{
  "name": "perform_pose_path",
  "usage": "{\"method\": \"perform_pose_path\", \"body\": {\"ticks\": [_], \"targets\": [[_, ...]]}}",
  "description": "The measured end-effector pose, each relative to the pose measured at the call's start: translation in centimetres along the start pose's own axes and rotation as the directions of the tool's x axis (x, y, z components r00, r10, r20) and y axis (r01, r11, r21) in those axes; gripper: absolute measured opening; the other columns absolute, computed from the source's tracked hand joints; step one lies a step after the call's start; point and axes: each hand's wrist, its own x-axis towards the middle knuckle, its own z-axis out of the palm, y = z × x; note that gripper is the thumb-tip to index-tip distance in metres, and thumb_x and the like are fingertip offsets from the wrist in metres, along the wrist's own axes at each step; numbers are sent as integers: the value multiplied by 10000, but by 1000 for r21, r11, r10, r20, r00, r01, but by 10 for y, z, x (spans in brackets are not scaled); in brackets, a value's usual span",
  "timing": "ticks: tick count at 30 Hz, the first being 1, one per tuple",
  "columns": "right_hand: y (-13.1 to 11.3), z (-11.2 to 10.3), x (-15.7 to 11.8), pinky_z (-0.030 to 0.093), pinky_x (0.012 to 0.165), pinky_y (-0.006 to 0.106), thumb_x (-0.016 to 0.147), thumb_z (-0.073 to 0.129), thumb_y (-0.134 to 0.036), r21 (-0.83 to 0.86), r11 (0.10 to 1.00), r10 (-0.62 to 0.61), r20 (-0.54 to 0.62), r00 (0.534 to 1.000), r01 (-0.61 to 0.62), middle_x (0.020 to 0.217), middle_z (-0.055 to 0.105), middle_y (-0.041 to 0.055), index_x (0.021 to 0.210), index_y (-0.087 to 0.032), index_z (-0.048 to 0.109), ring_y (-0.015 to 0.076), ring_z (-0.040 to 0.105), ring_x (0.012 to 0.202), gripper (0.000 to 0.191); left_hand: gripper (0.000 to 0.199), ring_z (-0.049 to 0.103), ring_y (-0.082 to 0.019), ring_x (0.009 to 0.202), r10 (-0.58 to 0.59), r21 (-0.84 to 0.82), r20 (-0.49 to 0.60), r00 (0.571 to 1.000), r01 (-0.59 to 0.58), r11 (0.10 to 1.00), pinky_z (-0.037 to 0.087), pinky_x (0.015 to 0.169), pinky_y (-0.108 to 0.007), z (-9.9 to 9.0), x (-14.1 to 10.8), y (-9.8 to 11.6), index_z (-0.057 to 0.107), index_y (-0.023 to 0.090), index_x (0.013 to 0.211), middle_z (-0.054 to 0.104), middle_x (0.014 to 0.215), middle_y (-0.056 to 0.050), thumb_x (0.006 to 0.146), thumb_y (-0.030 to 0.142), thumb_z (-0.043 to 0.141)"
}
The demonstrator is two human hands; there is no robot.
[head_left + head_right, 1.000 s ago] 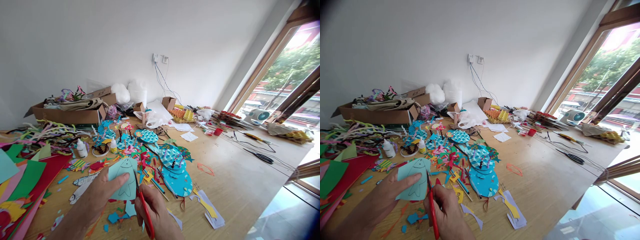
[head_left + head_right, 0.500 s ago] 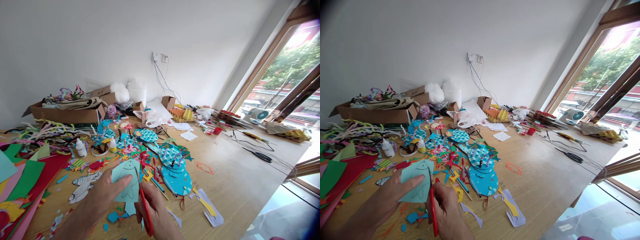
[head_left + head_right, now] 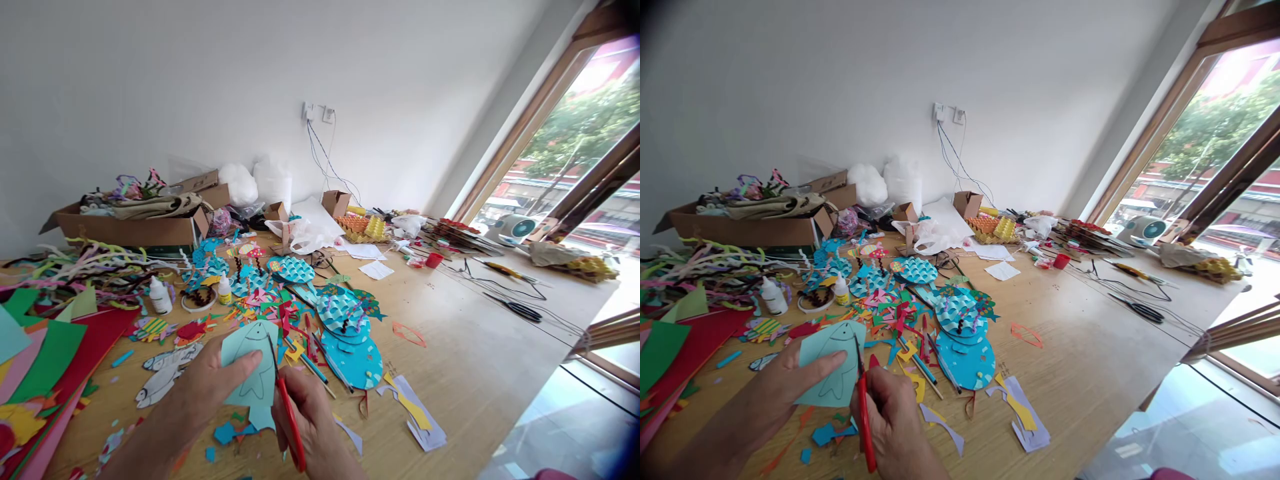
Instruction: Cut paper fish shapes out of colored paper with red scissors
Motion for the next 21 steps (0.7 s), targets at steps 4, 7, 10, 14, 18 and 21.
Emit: {"method": "perform_pose_path", "body": {"ticks": [4,7,10,14,18,21], "targets": [[-4,-1,0,222,442,218,919,394,-468,-59,998,-12,-21,1000,11,525,323,-46,593,-200,363,96,310,497,424,265,679,-247,670,-30,-18,-20,999,30,999,543,645,-342,-2,2,-5,665,198,809,728,699,-26,616,373,717],[-6,-1,0,215,454,226,915,414,-410,-72,997,-13,-26,1000,11,527,312,-49,586,-200,354,98,301,507,395,284,677,-232,641,-33,-13,-15,999,33,999,538,610,-320,-3,2,-5,660,195,864,723,683,-18,630,349,709],[-8,-2,0,211,455,230,906,425,-361,-68,998,-10,-19,1000,9,528,311,-51,584,-199,357,97,294,505,367,281,681,-235,670,-47,6,-2,999,47,999,541,636,-326,-4,2,-4,656,197,864,727,687,-13,638,359,698],[-14,-5,1,218,452,231,897,430,-340,-106,994,-9,-21,1000,7,521,336,-48,572,-196,370,95,302,495,361,292,669,-227,642,-58,29,61,996,56,998,539,635,-335,-4,1,1,653,184,834,703,639,-1,628,387,695],[-18,-6,0,229,454,230,893,428,-363,-130,991,-21,-13,1000,19,523,339,-47,571,-197,373,96,311,493,367,227,644,-194,595,-51,47,86,995,47,998,523,603,-298,-2,-1,7,656,187,760,668,588,25,620,363,690],[-21,-6,-2,242,465,229,893,408,-363,-100,995,2,0,1000,-2,535,347,-44,587,-200,376,101,333,502,348,225,646,-196,615,-49,39,81,996,46,998,527,616,-298,-1,-1,6,664,183,776,672,604,25,631,355,675]]}}
